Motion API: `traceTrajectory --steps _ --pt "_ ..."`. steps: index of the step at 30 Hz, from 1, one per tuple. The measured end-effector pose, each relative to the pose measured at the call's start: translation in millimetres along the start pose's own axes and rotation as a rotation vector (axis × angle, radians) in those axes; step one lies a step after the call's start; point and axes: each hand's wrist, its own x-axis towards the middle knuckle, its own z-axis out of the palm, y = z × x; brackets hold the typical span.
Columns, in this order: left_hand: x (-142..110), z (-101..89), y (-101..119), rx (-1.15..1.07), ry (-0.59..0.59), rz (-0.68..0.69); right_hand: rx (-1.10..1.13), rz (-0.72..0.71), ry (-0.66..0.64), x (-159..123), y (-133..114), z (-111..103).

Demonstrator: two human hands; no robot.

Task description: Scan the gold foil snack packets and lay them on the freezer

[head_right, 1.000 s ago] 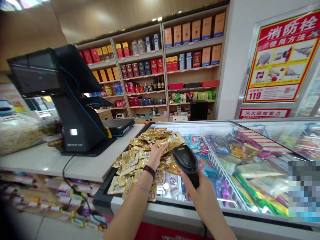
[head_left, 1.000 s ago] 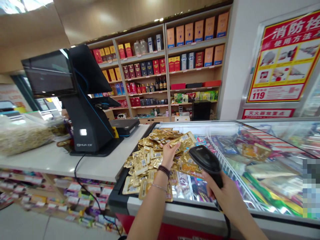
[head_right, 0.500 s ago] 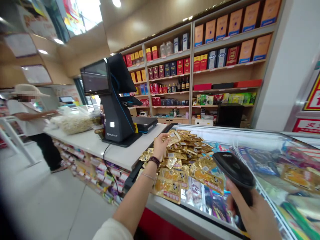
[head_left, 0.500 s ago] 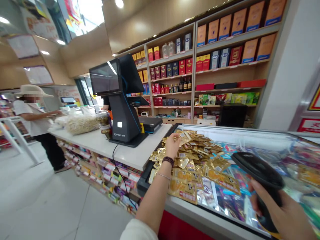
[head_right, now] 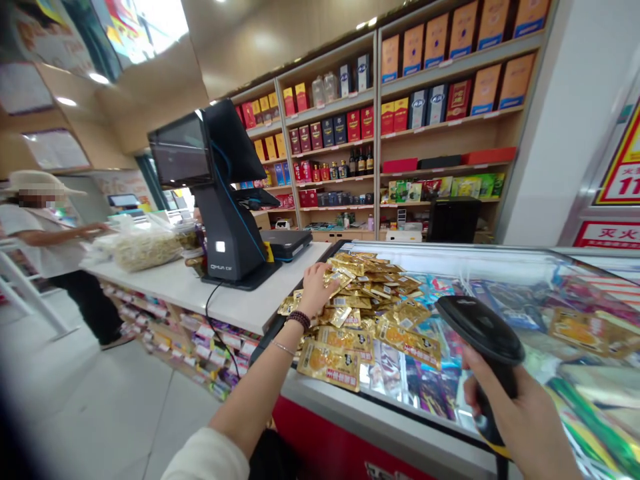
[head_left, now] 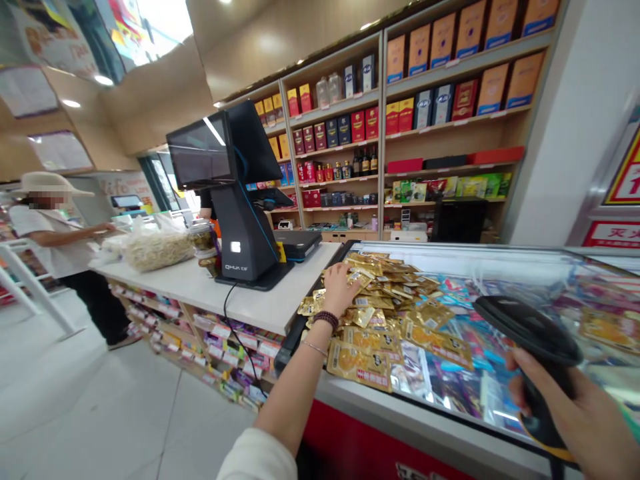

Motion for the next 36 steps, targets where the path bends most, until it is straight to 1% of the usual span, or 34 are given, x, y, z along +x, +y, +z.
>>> traceTrajectory --steps 2,3,5,6,8,10,13,15,17,19,20,22,23,24,26,29,32,34,36 --pt "7 1.6 12 0.038 0.009 0.059 0.126 0.093 -0.066 4 7 -11" --pt "12 4.5 22 0.045 0.009 0.096 0.194 0.13 -0.073 7 10 -18" --pt "24 16.4 46 0.023 -0.004 0.186 0.328 0.156 -0.015 13 14 -36" --pt "31 25.8 61 0.0 -0.017 0.234 0.39 0.155 0.027 17 16 -47" --pt "44 52.3 98 -0.065 -0.053 0.322 0.495 0.135 0.128 24 20 -72" --pt "54 88.0 139 -0.16 -0.116 0.378 0.564 0.11 0.224 30 27 -100" --pt "58 153.5 205 -0.32 -0.257 0.402 0.625 0.102 0.349 33 40 -137" --pt "49 200.5 246 -0.387 -0.34 0.407 0.671 0.111 0.43 32 48 -152" --pt "33 246.4 281 -0.416 -0.396 0.409 0.717 0.114 0.497 33 55 -159" --pt "12 288.4 306 -0.438 -0.469 0.381 0.738 0.107 0.538 34 63 -162" --pt "1 307.0 315 -0.45 -0.53 0.357 0.738 0.105 0.543 35 67 -162" --pt "-18 338.0 324 -0.479 -0.673 0.31 0.734 0.104 0.529 38 76 -163" --pt "-25 350.0 325 -0.502 -0.723 0.286 0.733 0.105 0.523 38 80 -164" --pt "-30 359.4 326 -0.535 -0.748 0.266 0.735 0.108 0.518 39 83 -165" --pt "-34 371.4 324 -0.615 -0.733 0.229 0.737 0.122 0.511 38 88 -166" --pt "-28 375.0 323 -0.703 -0.694 0.197 0.741 0.132 0.503 37 89 -165" --pt "-18 367.4 323 -0.765 -0.685 0.155 0.76 0.096 0.541 37 82 -161" --pt "-14 357.9 321 -0.823 -0.666 0.109 0.77 0.085 0.555 37 76 -159" --pt "-12 345.4 315 -0.889 -0.621 0.051 0.77 0.103 0.564 39 72 -157"
